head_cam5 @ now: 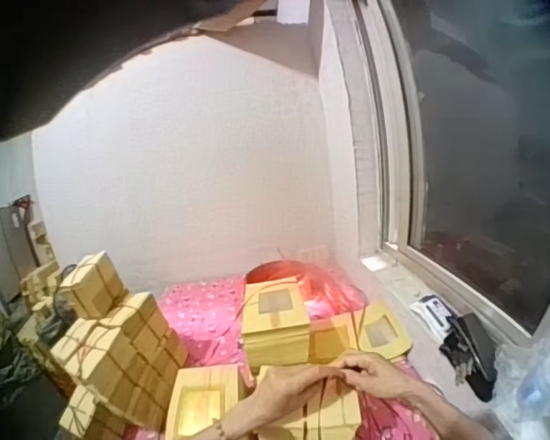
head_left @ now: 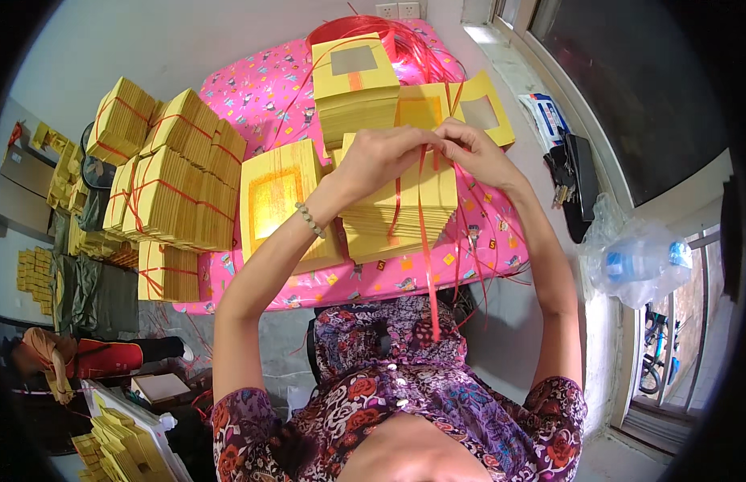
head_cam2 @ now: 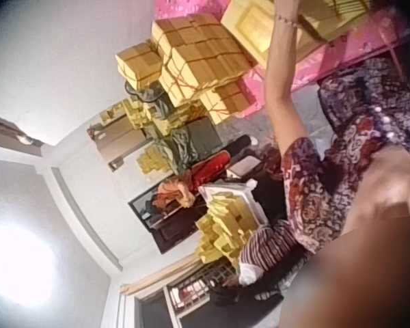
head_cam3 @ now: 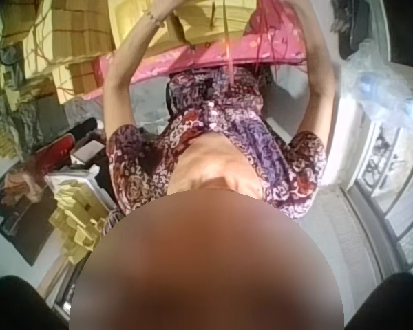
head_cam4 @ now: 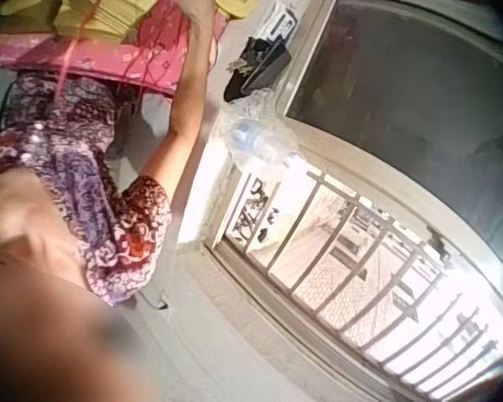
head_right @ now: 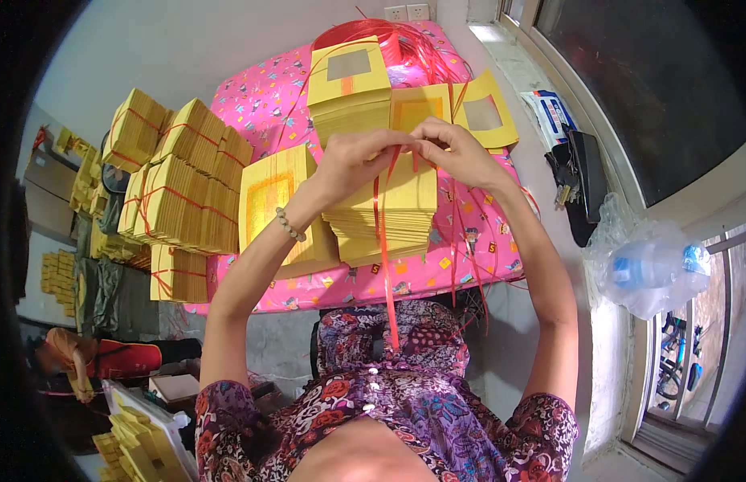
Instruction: Bundling and tying stacks of yellow paper with red string.
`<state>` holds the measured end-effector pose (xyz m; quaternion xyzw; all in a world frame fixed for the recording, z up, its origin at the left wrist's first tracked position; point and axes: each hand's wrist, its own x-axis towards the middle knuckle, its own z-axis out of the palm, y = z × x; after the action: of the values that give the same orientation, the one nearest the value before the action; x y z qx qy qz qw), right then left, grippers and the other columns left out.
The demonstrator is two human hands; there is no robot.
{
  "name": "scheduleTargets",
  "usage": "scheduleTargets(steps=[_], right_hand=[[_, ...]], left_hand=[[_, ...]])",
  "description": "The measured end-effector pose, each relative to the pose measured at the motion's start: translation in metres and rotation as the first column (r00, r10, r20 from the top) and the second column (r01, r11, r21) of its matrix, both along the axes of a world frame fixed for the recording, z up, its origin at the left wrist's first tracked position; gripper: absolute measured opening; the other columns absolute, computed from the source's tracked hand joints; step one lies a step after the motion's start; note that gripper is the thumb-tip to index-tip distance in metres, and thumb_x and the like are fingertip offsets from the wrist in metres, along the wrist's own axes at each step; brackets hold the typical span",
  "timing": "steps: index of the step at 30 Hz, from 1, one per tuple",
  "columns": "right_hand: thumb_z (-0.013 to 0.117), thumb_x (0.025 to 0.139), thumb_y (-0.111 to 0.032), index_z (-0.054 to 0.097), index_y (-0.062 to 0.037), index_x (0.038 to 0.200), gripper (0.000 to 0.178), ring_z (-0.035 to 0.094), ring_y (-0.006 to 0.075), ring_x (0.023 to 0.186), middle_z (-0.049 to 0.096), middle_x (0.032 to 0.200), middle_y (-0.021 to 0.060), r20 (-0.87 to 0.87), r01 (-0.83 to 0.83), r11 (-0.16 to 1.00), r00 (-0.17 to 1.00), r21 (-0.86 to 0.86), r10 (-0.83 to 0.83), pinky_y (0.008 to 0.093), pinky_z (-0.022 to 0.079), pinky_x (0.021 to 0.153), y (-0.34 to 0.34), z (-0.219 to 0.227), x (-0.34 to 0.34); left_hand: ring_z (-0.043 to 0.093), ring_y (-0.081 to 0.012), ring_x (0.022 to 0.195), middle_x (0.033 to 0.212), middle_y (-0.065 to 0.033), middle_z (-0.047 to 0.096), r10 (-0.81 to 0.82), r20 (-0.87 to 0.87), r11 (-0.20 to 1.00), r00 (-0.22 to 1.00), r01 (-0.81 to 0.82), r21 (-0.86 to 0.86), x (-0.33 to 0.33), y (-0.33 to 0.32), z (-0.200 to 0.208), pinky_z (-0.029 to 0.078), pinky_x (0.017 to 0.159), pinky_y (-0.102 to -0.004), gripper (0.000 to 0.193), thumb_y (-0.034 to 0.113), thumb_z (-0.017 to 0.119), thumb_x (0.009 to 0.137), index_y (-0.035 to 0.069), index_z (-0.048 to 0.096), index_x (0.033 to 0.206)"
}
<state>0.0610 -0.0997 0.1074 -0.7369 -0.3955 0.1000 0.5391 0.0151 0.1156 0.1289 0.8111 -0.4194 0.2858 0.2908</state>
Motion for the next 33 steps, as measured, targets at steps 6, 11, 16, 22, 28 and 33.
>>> scheduleTargets(steps=[6, 11, 16, 22, 28, 33], right_hand=[[0.054, 0.091, -0.013, 0.055, 0.0004, 0.089, 0.013, 0.054, 0.0244, 0.082, 0.052, 0.083, 0.0105, 0.448, 0.267, 0.947, 0.879, -0.181, -0.162, 0.0346, 0.043, 0.071, -0.008, 0.026, -0.023], [0.055, 0.088, -0.013, 0.053, -0.0009, 0.085, 0.012, 0.052, 0.0311, 0.080, 0.051, 0.081, 0.0134, 0.729, 0.427, 0.887, 0.662, -0.174, -0.176, 0.0416, 0.043, 0.071, -0.018, 0.007, -0.030], [0.054, 0.089, -0.012, 0.053, -0.0004, 0.085, 0.013, 0.053, 0.0322, 0.080, 0.052, 0.082, 0.0138, 0.675, 0.441, 0.885, 0.700, -0.152, -0.233, 0.0420, 0.043, 0.070, -0.023, -0.001, -0.035], [0.055, 0.090, -0.013, 0.054, 0.0003, 0.087, 0.014, 0.055, 0.0334, 0.079, 0.052, 0.081, 0.0147, 0.599, 0.429, 0.890, 0.757, -0.152, -0.263, 0.0420, 0.044, 0.069, -0.020, 0.002, -0.038], [0.060, 0.089, -0.015, 0.058, 0.0004, 0.086, 0.016, 0.058, 0.0318, 0.075, 0.057, 0.081, 0.0144, 0.524, 0.438, 0.889, 0.792, -0.132, -0.313, 0.0394, 0.045, 0.066, -0.023, 0.002, -0.037], [0.065, 0.086, -0.014, 0.062, 0.0013, 0.086, 0.016, 0.061, 0.0235, 0.072, 0.060, 0.079, 0.0118, 0.328, 0.459, 0.887, 0.848, -0.058, -0.417, 0.0332, 0.047, 0.065, -0.017, 0.005, -0.040]], left_hand=[[0.067, -0.0192, 0.084, 0.094, -0.0043, 0.072, -0.172, -0.484, 0.970, 0.858, 0.063, -0.234, 0.006, 0.020, -0.006, 0.054, 0.071, -0.0309, 0.011, 0.006, 0.065, 0.084, 0.009, 0.071, 0.092], [0.060, -0.0184, 0.090, 0.093, -0.0030, 0.072, -0.133, -0.502, 0.990, 0.854, 0.087, -0.114, 0.004, 0.045, -0.005, 0.048, 0.083, -0.0338, 0.007, 0.011, 0.068, 0.084, 0.008, 0.072, 0.089], [0.063, -0.0133, 0.094, 0.098, -0.0061, 0.069, -0.294, -0.730, 0.952, 0.616, 0.123, -0.280, 0.014, 0.037, 0.003, 0.050, 0.087, -0.0279, 0.016, 0.011, 0.058, 0.095, -0.001, 0.068, 0.097], [0.062, -0.0106, 0.093, 0.099, -0.0053, 0.068, -0.433, -0.777, 0.901, 0.457, 0.212, -0.377, 0.034, 0.024, 0.010, 0.049, 0.086, -0.0268, 0.021, 0.017, 0.052, 0.099, -0.001, 0.064, 0.102], [0.060, -0.0078, 0.087, 0.093, -0.0034, 0.067, -0.476, -0.800, 0.878, 0.366, 0.253, -0.406, 0.033, 0.013, 0.008, 0.049, 0.082, -0.0252, 0.022, 0.019, 0.052, 0.099, 0.001, 0.063, 0.101], [0.060, -0.0072, 0.086, 0.091, -0.0027, 0.066, -0.495, -0.785, 0.869, 0.373, 0.207, -0.450, 0.028, 0.009, 0.000, 0.048, 0.081, -0.0244, 0.021, 0.020, 0.052, 0.100, 0.002, 0.062, 0.103]])
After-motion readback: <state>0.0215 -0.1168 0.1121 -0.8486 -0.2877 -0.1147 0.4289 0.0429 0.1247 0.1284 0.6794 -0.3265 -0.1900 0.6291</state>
